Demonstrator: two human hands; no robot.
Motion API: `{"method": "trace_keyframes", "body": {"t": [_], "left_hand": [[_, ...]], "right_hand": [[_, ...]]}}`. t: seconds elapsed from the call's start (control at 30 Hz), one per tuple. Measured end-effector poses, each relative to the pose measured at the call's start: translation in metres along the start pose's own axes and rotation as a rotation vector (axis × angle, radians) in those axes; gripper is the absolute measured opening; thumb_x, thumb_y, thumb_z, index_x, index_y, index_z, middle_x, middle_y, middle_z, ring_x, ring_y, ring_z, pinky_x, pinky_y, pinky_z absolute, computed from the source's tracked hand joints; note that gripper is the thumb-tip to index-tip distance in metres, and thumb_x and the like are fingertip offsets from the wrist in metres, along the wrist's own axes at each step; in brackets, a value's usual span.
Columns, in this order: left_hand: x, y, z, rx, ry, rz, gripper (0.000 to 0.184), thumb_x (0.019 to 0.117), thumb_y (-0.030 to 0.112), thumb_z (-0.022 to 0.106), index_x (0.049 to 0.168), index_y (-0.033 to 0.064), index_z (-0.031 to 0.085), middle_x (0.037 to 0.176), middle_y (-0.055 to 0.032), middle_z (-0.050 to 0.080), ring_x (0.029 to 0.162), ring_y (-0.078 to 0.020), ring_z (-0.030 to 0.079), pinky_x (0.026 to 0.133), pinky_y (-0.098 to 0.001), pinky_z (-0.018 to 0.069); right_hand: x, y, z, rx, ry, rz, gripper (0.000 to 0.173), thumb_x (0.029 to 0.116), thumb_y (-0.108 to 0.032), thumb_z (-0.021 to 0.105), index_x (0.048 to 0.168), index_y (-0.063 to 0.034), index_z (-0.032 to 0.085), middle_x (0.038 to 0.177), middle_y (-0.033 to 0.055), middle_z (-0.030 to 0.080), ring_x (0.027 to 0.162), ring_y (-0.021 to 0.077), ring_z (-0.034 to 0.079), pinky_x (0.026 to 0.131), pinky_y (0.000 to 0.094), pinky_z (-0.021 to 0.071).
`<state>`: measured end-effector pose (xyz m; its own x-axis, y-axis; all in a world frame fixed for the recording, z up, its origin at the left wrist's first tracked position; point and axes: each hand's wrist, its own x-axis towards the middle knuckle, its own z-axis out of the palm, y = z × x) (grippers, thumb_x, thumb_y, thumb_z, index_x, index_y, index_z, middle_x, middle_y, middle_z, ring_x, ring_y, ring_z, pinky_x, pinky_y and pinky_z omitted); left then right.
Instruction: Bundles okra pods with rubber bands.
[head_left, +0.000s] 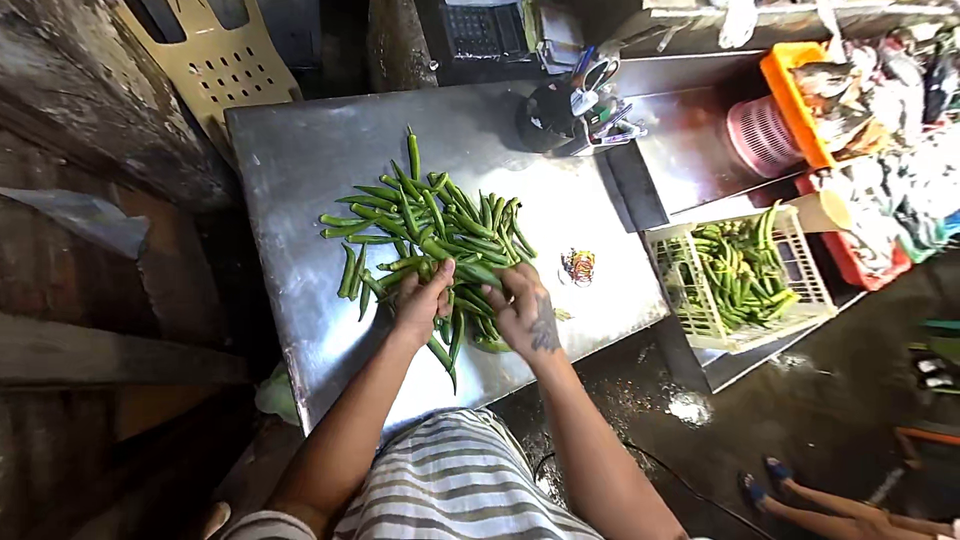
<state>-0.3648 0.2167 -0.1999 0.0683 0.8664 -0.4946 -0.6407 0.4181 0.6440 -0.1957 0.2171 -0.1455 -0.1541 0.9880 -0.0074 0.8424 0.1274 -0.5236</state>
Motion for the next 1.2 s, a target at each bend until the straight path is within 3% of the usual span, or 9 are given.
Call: {"method": "trace_keyframes", "body": {"t": [0.07,0.17,0.3,0.4,0.53,0.77,0.9,1.03,1.2], "left_hand": [[0.005,-0.008,0.005,-0.088,0.035,0.017,0.022,0.1037,0.025,0.061,0.108,0.0046,0.066,0.071,-0.0035,0.058,0.055,-0.0107,0.052,0.055,-0.0257,0.0490],[0.007,-0.010,0.002,-0.167,0.000,-0.005,0.020,0.1067,0.029,0.054,0.104,0.0107,0.063,0.088,-0.0044,0.064,0.078,-0.0158,0.062,0.074,-0.0338,0.0549],[0.004,-0.004,-0.016,-0.153,-0.053,0.066,0.014,0.1071,0.022,0.050,0.101,0.0131,0.059,0.077,-0.0032,0.061,0.066,-0.0182,0.062,0.067,-0.0398,0.0584],[0.002,0.002,-0.043,-0.064,-0.069,0.164,0.002,0.1026,0.014,0.056,0.103,0.0154,0.057,0.068,0.0014,0.053,0.056,-0.0125,0.055,0.057,-0.0311,0.0544],[-0.008,0.013,-0.067,-0.021,0.039,0.178,0.016,0.0983,0.010,0.064,0.086,0.0157,0.055,0.057,0.0036,0.047,0.046,-0.0088,0.048,0.048,-0.0254,0.0478],[-0.037,0.012,-0.081,0.377,0.021,0.237,0.017,0.0953,0.019,0.072,0.085,0.0142,0.059,0.054,0.0025,0.048,0.042,-0.0086,0.045,0.043,-0.0247,0.0440],[-0.048,-0.004,-0.074,0.599,0.081,0.015,0.020,0.0961,0.023,0.074,0.095,0.0041,0.067,0.063,-0.0051,0.061,0.044,-0.0126,0.053,0.044,-0.0270,0.0502],[-0.054,-0.020,-0.067,0.365,0.163,-0.129,0.020,0.1019,0.019,0.066,0.106,-0.0011,0.067,0.081,-0.0140,0.070,0.062,-0.0223,0.069,0.060,-0.0357,0.0628],[-0.066,-0.032,-0.071,0.247,0.041,-0.031,0.018,0.1004,0.009,0.064,0.113,-0.0038,0.067,0.104,-0.0168,0.073,0.094,-0.0276,0.073,0.085,-0.0422,0.0632]], "right_hand": [[-0.022,-0.003,0.011,0.073,-0.058,0.020,0.031,0.0983,-0.034,0.062,0.107,-0.0073,0.076,0.097,0.0086,0.069,0.091,0.0197,0.067,0.084,0.0393,0.0571],[-0.031,0.007,0.012,0.222,-0.180,0.070,0.028,0.0996,-0.031,0.061,0.109,-0.0090,0.076,0.099,0.0053,0.071,0.096,0.0137,0.067,0.089,0.0353,0.0552],[-0.024,0.026,-0.009,0.188,-0.287,0.094,0.030,0.1032,-0.029,0.057,0.119,-0.0092,0.073,0.105,0.0088,0.071,0.103,0.0183,0.067,0.094,0.0416,0.0545],[-0.019,0.039,-0.018,0.011,-0.370,0.115,0.025,0.1015,-0.024,0.063,0.121,-0.0107,0.072,0.107,0.0125,0.069,0.100,0.0259,0.068,0.092,0.0484,0.0554],[-0.019,0.036,-0.012,-0.225,-0.425,0.184,0.030,0.0931,-0.023,0.070,0.123,-0.0220,0.071,0.114,0.0118,0.067,0.109,0.0323,0.063,0.090,0.0585,0.0491],[-0.015,0.011,0.004,-0.412,-0.136,0.083,0.021,0.0886,-0.021,0.073,0.109,-0.0182,0.076,0.113,0.0150,0.065,0.109,0.0377,0.061,0.081,0.0579,0.0492],[-0.041,-0.010,0.038,-0.446,-0.185,-0.086,0.027,0.0899,-0.038,0.069,0.090,-0.0115,0.075,0.098,0.0139,0.070,0.099,0.0369,0.066,0.081,0.0591,0.0510],[-0.076,0.004,0.096,-0.444,-0.269,-0.134,0.042,0.0949,-0.047,0.057,0.102,-0.0099,0.074,0.105,0.0127,0.071,0.103,0.0330,0.068,0.084,0.0537,0.0519],[-0.068,0.003,0.070,0.006,-0.178,-0.062,0.043,0.0986,-0.048,0.059,0.105,-0.0071,0.074,0.096,0.0111,0.070,0.093,0.0287,0.068,0.084,0.0512,0.0554]]}}
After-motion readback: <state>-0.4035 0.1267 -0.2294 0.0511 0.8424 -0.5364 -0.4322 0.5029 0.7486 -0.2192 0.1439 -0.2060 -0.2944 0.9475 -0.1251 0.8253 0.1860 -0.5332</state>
